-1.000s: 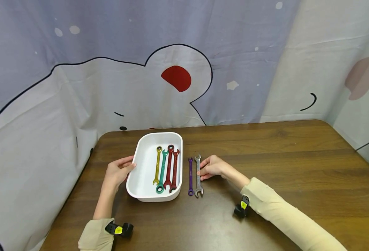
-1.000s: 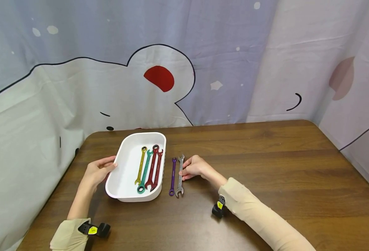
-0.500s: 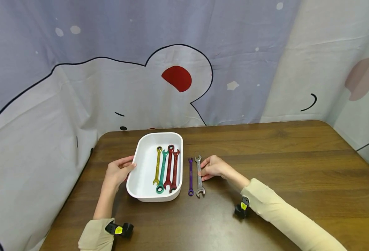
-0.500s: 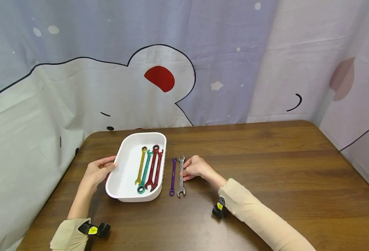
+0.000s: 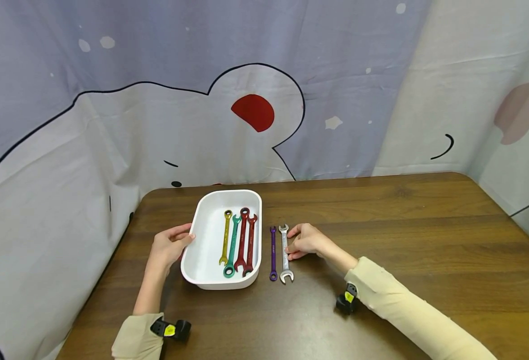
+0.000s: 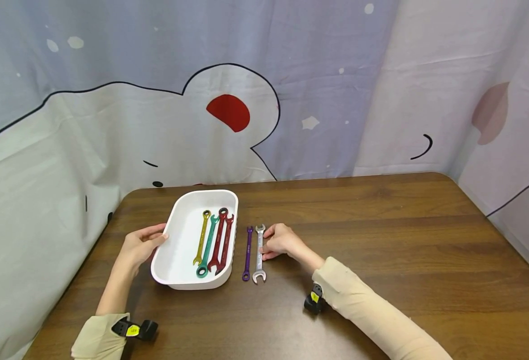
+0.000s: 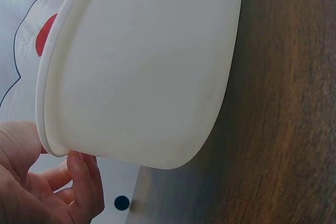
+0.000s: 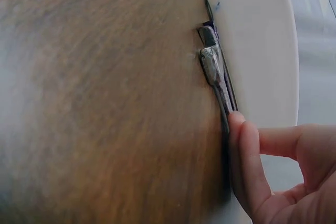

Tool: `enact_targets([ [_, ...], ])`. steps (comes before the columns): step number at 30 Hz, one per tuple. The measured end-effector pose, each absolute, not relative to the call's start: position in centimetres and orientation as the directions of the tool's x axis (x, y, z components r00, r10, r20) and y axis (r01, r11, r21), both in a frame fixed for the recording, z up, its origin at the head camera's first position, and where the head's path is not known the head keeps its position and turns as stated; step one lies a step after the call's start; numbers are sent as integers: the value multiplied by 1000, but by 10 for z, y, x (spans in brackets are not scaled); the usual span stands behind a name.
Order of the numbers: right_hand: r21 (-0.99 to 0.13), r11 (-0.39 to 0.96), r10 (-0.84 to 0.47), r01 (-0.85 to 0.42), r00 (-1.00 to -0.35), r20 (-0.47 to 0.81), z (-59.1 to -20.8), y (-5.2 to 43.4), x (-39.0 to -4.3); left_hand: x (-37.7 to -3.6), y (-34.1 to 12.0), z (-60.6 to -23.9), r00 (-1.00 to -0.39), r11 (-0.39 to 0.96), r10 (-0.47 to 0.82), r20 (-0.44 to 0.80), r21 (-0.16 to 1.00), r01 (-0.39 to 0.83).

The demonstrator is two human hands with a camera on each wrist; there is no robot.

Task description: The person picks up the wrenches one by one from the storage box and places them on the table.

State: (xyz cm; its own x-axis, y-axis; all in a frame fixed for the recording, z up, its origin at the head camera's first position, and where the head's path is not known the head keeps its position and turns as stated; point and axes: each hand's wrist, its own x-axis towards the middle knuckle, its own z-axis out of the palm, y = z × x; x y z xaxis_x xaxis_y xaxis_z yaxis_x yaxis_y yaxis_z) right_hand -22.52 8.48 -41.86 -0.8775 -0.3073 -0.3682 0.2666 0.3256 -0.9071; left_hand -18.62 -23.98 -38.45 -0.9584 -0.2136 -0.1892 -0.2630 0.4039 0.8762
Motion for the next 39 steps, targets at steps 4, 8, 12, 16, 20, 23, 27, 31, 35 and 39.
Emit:
enact_targets([
  [4, -910, 313, -311, 272, -876, -369, -418, 85, -225, -186, -240, -384, -958, 407, -214, -192, 874, -266],
  [8, -907, 328, -302, 265, -880, -367, -417, 87, -225, -186, -240, -384, -958, 410, -212, -195, 872, -268],
  [12, -905, 341, -296, 253, -885, -359, -413, 88, -224, -186, -240, -384, -957, 409, -212, -197, 872, -270],
  [16, -909, 356, -309, 216, -891, -332, -409, 90, -222, -186, -239, -383, -957, 410, -213, -196, 871, -270],
  [20, -914, 359, -316, 191, -896, -312, -406, 91, -221, -186, -239, -383, -957, 405, -215, -195, 874, -269],
  [23, -913, 360, -310, 189, -899, -309, -404, 90, -221, -186, -239, -384, -957, 404, -217, -192, 875, -267],
  [27, -911, 366, -302, 193, -901, -312, -402, 91, -220, -185, -239, -384, -956, 405, -221, -194, 873, -271],
  [31, -912, 373, -324, 171, -897, -300, -400, 92, -219, -185, -239, -384, -956, 401, -218, -198, 875, -272],
  [35, -912, 396, -377, 107, -887, -268, -399, 93, -218, -186, -239, -384, -956, 397, -214, -202, 876, -275],
  [39, -910, 410, -409, 55, -881, -238, -395, 94, -215, -186, -239, -384, -955, 395, -216, -205, 876, -277],
])
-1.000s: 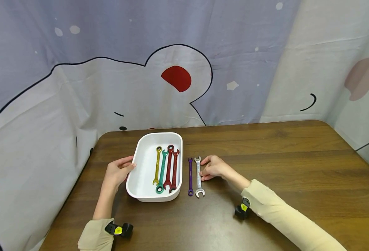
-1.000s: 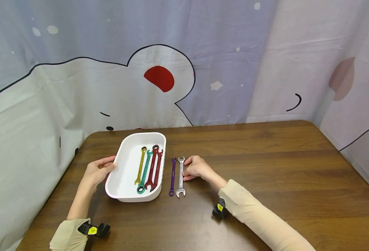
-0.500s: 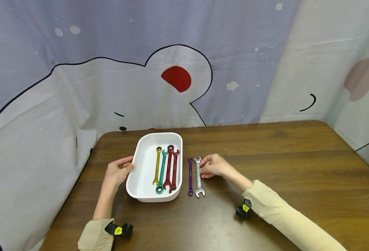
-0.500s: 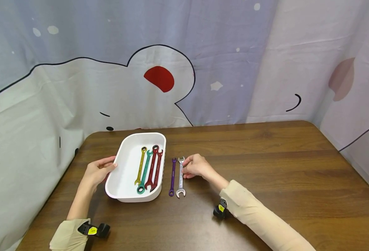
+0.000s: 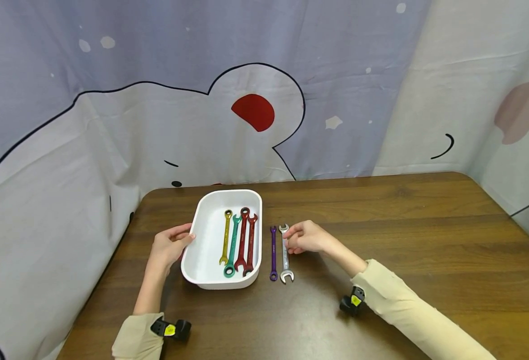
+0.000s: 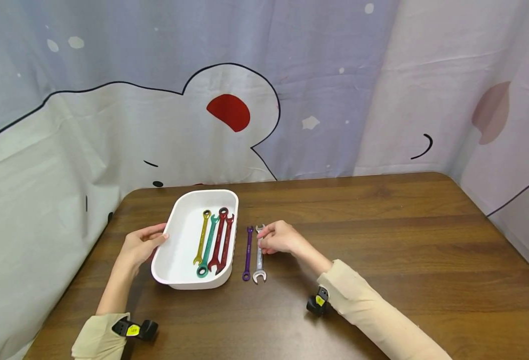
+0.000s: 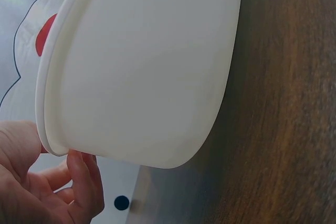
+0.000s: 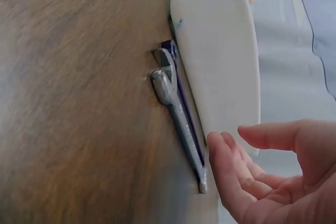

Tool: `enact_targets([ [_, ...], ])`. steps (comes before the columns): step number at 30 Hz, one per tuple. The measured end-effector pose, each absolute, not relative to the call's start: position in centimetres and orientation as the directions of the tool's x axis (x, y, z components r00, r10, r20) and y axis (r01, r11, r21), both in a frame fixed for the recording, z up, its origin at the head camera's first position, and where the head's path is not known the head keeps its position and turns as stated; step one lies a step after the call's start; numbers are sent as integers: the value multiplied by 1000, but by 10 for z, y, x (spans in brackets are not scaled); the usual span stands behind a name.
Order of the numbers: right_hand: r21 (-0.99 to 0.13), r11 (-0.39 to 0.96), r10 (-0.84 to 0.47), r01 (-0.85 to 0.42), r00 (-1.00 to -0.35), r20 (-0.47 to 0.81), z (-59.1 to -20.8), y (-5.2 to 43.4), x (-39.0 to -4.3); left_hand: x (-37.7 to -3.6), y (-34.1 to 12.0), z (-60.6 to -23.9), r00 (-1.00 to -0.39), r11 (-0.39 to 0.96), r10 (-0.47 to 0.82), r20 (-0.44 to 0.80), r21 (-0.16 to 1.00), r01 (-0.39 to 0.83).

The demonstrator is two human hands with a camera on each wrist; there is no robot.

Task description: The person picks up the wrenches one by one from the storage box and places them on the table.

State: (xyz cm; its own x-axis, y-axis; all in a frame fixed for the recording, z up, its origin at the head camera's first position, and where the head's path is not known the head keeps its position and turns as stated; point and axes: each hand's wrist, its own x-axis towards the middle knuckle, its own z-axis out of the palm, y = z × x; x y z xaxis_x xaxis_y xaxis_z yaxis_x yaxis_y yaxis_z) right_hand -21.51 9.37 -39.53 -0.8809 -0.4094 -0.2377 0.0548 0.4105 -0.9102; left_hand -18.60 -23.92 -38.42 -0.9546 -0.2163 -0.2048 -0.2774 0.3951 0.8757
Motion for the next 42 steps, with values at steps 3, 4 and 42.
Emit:
enact_targets([
  [3, -909, 415, -411, 41, -883, -228, -393, 93, -214, -186, -239, -384, -955, 394, -215, -202, 877, -274],
  [4, -908, 418, -410, 40, -883, -227, -392, 93, -213, -186, -239, -384, -956, 395, -214, -200, 878, -271],
  [42, -951, 308, -474, -2, -868, -151, -350, 74, -215, -187, -239, -385, -954, 394, -227, -196, 877, -275],
])
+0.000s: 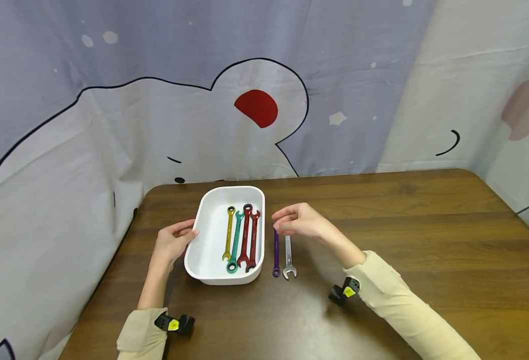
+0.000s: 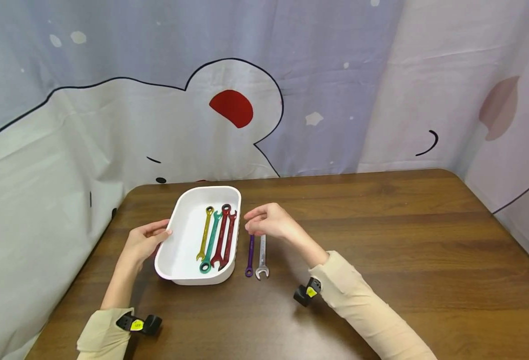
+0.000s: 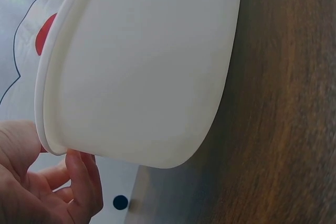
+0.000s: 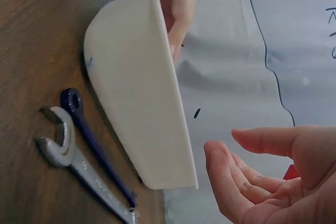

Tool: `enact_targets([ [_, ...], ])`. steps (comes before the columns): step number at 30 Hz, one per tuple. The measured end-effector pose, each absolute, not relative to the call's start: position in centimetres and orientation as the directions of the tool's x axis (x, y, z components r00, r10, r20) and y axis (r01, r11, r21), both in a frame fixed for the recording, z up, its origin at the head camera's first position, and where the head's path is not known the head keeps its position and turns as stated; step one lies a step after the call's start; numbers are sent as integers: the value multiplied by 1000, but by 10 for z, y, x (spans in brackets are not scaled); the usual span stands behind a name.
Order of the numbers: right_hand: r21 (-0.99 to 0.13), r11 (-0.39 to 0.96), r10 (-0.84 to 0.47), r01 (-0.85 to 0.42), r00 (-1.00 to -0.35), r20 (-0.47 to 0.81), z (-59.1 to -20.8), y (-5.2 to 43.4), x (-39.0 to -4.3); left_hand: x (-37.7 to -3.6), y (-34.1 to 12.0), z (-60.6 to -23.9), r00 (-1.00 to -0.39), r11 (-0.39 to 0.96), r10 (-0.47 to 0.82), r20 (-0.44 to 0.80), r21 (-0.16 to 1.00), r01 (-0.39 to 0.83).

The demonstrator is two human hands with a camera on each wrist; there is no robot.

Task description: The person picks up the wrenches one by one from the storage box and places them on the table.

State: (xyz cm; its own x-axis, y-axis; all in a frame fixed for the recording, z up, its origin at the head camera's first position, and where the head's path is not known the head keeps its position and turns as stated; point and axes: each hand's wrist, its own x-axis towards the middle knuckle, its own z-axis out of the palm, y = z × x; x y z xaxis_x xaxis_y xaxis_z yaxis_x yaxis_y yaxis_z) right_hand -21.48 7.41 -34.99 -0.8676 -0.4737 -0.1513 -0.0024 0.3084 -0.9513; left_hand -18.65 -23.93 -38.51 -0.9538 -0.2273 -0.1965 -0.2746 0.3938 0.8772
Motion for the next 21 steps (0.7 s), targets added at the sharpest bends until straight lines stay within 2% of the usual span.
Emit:
enact_targets([
  [21, -965, 263, -481, -23, -870, -111, -328, 55, -214, -187, -239, -385, -956, 394, -222, -193, 879, -269],
])
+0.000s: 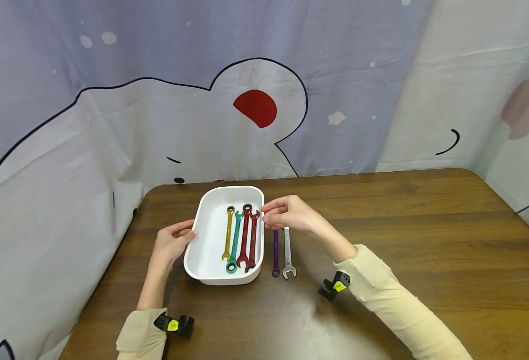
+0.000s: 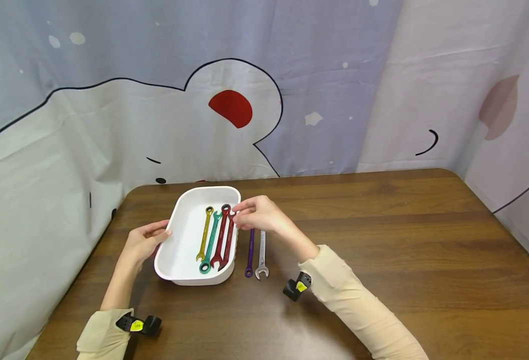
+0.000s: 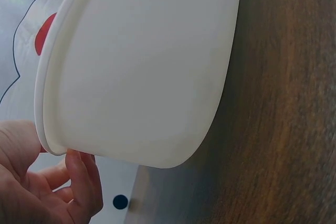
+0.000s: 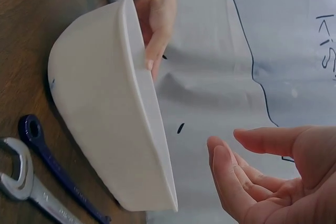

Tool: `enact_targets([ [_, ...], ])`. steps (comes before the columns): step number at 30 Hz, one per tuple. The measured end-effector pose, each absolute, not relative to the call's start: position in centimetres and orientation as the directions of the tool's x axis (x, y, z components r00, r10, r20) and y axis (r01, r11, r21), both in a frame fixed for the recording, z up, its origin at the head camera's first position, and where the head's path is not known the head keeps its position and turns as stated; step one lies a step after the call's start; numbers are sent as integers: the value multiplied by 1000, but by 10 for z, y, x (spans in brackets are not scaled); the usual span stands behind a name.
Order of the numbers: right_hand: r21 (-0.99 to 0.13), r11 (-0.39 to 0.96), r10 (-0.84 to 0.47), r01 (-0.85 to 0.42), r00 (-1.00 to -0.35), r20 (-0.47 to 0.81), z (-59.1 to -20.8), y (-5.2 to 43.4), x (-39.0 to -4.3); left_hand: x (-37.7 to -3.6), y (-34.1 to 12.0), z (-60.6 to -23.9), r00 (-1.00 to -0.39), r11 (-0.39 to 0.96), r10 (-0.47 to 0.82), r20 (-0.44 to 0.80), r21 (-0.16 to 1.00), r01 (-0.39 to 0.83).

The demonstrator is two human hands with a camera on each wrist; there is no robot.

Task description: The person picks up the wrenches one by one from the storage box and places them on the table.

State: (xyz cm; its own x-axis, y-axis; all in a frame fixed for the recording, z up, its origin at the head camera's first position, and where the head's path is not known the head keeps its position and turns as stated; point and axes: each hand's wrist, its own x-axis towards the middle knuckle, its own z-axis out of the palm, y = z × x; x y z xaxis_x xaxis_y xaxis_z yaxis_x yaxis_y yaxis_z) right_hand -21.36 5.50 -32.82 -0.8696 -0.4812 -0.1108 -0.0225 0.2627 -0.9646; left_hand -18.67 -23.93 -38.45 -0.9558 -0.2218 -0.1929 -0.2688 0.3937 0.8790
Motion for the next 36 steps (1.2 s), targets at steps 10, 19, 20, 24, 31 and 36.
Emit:
enact_targets([
  [10, -966, 258, -498, -22, -860, -113, -327, 43, -215, -187, -240, -385, -955, 387, -225, -194, 881, -271],
  [19, -964, 264, -522, -28, -845, -118, -330, 34, -216, -189, -240, -388, -957, 388, -219, -188, 883, -263],
  [20, -963, 269, -522, -31, -845, -119, -330, 33, -216, -189, -240, -388, -958, 388, -219, -187, 884, -262],
  [24, -958, 284, -526, -32, -841, -128, -333, 30, -217, -189, -239, -388, -957, 387, -223, -188, 884, -264],
  [31, -963, 267, -524, 18, -836, -161, -336, 23, -219, -187, -237, -386, -955, 378, -225, -190, 887, -266],
  [36, -959, 283, -518, 15, -839, -166, -336, 15, -222, -187, -240, -386, -957, 381, -227, -181, 888, -258],
])
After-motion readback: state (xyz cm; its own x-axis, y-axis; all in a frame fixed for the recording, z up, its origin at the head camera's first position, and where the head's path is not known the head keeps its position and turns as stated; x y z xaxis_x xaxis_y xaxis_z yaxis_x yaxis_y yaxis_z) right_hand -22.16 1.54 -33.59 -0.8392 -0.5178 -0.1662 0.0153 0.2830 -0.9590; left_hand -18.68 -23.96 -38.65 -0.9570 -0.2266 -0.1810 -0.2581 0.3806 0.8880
